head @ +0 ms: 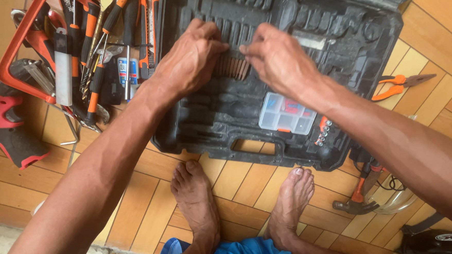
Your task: The person sits on the floor and organizes tools inside a black toolbox. They place a small plastic parts box into a compartment, then insert multiple screwdrivers and drill bits into their designated slots. The person also places a hacksaw and a wrench into the toolbox.
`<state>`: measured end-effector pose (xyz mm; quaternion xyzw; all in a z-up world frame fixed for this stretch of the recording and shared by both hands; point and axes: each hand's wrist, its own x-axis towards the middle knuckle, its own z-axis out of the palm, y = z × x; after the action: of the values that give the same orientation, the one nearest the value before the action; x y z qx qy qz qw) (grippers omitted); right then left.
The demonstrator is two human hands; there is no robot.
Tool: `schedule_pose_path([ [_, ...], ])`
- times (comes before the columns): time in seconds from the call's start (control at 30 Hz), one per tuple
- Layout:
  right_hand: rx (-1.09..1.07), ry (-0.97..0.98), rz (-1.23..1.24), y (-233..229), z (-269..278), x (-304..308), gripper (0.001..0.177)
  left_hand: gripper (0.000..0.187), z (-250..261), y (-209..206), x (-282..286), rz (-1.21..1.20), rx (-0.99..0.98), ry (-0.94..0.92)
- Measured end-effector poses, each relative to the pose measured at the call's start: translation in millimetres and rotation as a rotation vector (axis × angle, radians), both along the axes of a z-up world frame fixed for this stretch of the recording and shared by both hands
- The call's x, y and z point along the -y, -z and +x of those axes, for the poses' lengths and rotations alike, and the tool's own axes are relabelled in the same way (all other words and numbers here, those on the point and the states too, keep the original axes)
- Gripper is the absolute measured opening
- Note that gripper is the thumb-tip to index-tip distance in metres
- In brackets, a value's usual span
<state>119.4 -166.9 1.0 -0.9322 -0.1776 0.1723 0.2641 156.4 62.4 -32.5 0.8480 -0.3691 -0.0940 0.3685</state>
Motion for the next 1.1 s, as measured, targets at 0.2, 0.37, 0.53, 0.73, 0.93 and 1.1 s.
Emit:
schedule_pose_path([
  [0.2,0.182,-0.151,-0.074,-5.9,-35.4,-8.4,0.022,0.022,-21.6,-4.8,-14.0,0.021,-0.075,0.061],
  [0.37,0.131,-0.150,-0.030,-16.4,-45.8,-14.9,0.035,0.042,-32.9,-14.9,-20.3,0.030,-0.107,0.087],
  [0.53,0.002,-0.012,0.089,-14.8,-50.9,-16.1,0.035,0.035,-42.9,-23.7,-16.0,-0.020,-0.103,0.021],
  [0.73,-0.354,0.197,0.200,-19.0,-47.6,-14.7,0.021,0.029,-40.0,-41.9,-21.5,-0.006,-0.282,0.030],
  [0.93,0.023,-0.040,0.160,-9.7,-53.1,-0.4,0.019,0.017,-58.5,-38.5,-27.9,0.093,-0.031,0.000],
  [1.1,0.159,-0.232,0.052,-0.9,-75.2,1.7,0.029,0.032,-79.0,-25.3,-27.5,0.112,0.122,0.127],
])
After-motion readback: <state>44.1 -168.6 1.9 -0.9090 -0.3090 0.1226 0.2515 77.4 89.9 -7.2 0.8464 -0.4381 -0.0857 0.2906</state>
